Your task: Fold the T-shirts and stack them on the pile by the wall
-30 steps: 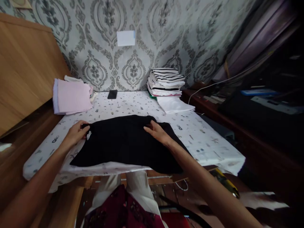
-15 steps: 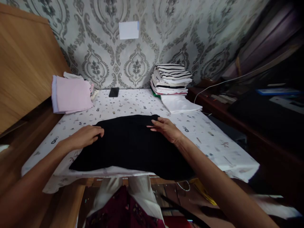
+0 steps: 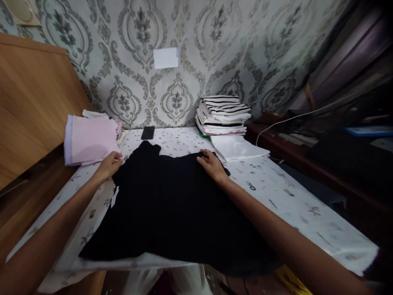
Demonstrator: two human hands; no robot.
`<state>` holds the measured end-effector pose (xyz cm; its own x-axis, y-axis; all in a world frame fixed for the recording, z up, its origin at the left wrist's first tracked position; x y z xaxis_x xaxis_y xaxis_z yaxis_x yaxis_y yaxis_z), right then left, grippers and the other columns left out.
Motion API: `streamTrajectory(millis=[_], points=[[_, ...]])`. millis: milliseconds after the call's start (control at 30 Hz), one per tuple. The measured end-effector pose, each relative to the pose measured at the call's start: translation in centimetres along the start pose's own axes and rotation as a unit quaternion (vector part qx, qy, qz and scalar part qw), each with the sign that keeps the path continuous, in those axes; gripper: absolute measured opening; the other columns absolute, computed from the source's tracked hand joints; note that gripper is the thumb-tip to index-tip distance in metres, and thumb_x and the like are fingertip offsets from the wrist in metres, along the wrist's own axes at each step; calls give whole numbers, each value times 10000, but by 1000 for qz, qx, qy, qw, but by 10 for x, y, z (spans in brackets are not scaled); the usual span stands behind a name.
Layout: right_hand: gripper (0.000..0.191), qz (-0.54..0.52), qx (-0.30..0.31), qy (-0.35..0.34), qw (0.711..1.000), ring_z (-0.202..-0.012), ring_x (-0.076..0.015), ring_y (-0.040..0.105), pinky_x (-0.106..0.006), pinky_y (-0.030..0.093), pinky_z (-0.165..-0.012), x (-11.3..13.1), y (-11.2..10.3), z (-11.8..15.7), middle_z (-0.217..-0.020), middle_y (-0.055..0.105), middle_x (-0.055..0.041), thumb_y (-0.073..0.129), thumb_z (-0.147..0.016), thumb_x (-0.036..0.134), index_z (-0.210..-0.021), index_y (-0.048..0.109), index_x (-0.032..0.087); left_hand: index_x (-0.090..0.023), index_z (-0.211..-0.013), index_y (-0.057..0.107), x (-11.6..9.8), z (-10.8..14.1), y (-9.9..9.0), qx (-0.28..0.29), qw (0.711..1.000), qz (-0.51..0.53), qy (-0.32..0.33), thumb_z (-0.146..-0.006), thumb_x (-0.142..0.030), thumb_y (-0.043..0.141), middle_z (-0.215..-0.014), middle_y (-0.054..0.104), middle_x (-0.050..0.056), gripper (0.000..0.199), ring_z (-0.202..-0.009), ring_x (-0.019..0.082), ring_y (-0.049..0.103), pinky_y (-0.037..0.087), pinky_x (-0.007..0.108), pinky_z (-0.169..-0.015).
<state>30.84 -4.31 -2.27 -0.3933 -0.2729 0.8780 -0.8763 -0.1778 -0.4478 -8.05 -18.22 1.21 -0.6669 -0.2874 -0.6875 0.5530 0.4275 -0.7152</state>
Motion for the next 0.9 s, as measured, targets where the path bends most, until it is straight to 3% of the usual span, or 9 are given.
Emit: streamTrajectory(millis=[100, 200, 400, 500, 600, 700, 833, 900], points=[[564, 208, 11, -53, 977, -1435, -350, 419, -542, 377, -1157, -15, 3, 4, -1533, 456, -165, 623, -846, 358, -1384, 543, 211, -205, -1030, 568, 9, 2, 15, 15, 994, -93, 62, -801, -485, 500, -1045, 645, 83, 368, -908, 243, 638, 501, 373, -850], [597, 315, 1, -30, 949, -1441, -381, 395, -570, 338, -1158, -22, 2, -4, -1543, 435, -205, 599, -882, 380, -1432, 497, 172, -162, -1109, 575, 5, -8, 20, 24, 983, -169, 64, -826, -560, 472, -1088, 663, 153, 500, -1004, 317, 652, 493, 420, -870], [524, 371, -36, 70, 925, -1343, -404, 486, -570, 395, -1078, -13, -11, -45, -1439, 520, -272, 472, -971, 376, -1401, 515, 80, -135, -1054, 616, -15, -53, 30, 62, 969, -239, -12, -905, -568, 399, -1090, 702, 200, 507, -1058, 370, 667, 487, 406, -827], [390, 382, -19, 90, 919, -1237, -367, 571, -480, 475, -981, -12, -16, -64, -1322, 620, -217, 562, -914, 330, -1238, 649, 130, -149, -925, 633, -24, -72, 44, 66, 966, -248, -22, -896, -562, 460, -984, 721, 184, 449, -972, 370, 683, 480, 391, -747], [221, 376, 11, 80, 923, -1051, -284, 659, -353, 507, -846, -15, -23, -77, -1106, 717, -122, 609, -860, 255, -1033, 724, 181, -162, -881, 632, -30, -80, 54, 75, 965, -251, -7, -867, -433, 573, -914, 727, 122, 278, -895, 304, 682, 467, 340, -710], [187, 369, 0, 51, 928, -1003, -243, 657, -307, 488, -813, -17, -34, -87, -1071, 720, -91, 592, -875, 250, -1002, 716, 189, -168, -1030, 611, -38, -84, 54, 44, 967, -250, 29, -918, -312, 506, -1058, 714, 106, 211, -1003, 261, 656, 473, 314, -788], [244, 340, -101, 11, 935, -979, -259, 651, -331, 475, -792, -16, -42, -100, -1067, 719, -104, 523, -947, 288, -1124, 660, 192, -151, -1240, 520, -45, -88, 44, -74, 962, -259, 48, -973, -268, 388, -1151, 682, 160, 320, -1093, 308, 648, 486, 373, -878], [245, 351, -123, 3, 928, -959, -276, 648, -347, 466, -771, -15, -37, -107, -1040, 723, -106, 516, -964, 316, -1150, 637, 211, -147, -1279, 497, -45, -91, 44, -95, 954, -280, 36, -986, -271, 360, -1134, 689, 182, 347, -1073, 339, 664, 497, 404, -853]])
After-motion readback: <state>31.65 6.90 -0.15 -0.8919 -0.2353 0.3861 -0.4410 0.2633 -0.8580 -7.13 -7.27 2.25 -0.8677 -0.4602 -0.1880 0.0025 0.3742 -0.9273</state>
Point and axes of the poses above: each hand's wrist, its own z-axis away from the middle knuckle, its own y-axis out of the palm, x = y × z, the point moved 2 cm from there along -z, towards the middle knuckle
